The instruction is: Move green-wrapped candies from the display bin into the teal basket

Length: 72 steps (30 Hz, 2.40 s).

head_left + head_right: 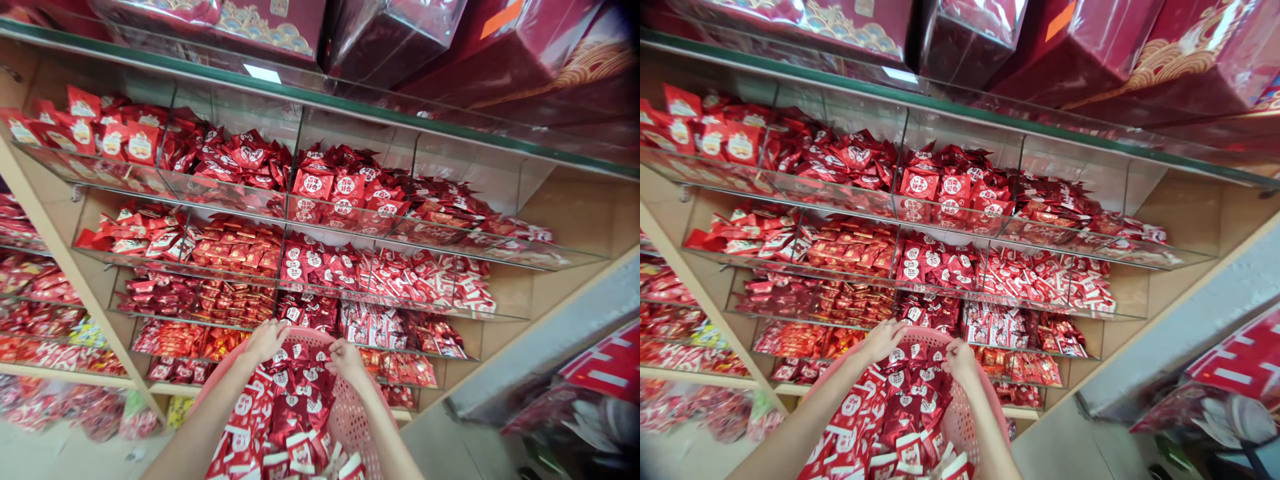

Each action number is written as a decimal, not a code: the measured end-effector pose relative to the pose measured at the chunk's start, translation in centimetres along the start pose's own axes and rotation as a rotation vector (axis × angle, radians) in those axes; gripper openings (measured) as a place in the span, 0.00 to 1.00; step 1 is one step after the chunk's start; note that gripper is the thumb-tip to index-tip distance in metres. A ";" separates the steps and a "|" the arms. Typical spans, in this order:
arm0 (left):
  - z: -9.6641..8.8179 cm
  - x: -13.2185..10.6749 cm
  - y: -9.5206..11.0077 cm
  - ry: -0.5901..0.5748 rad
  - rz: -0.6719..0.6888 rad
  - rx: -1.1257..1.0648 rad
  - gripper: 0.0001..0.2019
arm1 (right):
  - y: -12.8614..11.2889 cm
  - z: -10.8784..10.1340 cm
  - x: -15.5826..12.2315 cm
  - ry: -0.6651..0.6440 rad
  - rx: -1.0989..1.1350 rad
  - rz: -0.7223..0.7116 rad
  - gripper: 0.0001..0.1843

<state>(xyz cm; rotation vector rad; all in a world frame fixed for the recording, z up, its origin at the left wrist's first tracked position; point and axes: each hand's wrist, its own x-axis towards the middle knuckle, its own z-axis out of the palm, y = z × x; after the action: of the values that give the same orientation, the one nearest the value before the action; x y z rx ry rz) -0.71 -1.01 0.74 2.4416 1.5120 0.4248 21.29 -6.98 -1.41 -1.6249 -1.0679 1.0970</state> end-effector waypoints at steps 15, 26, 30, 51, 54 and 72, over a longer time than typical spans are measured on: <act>0.4 0.1 -0.3 0.009 -0.010 -0.004 0.26 | -0.4 0.2 -1.4 0.016 -0.485 -0.200 0.06; 0.9 0.1 -0.7 0.038 0.003 -0.037 0.26 | -6.3 -1.7 -3.5 0.130 -1.009 -0.250 0.10; 0.8 0.1 -0.6 0.026 0.000 -0.048 0.26 | -11.5 -3.6 -3.3 0.170 -0.855 -0.507 0.11; 0.5 0.0 -0.2 0.038 -0.002 -0.014 0.26 | -22.3 -6.1 3.6 -0.131 -1.066 -0.365 0.15; 0.6 0.0 -0.3 0.038 -0.008 -0.015 0.26 | -21.8 -6.3 3.9 -0.148 -1.008 -0.380 0.12; 0.3 -0.1 0.1 0.040 0.008 -0.037 0.28 | -10.4 0.2 -5.0 -0.528 -1.051 -0.747 0.11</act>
<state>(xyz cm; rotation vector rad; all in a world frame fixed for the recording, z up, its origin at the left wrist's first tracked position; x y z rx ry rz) -0.52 -1.14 0.48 2.4257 1.4965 0.5012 18.12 -9.12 9.48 -1.3828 -2.6365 0.4170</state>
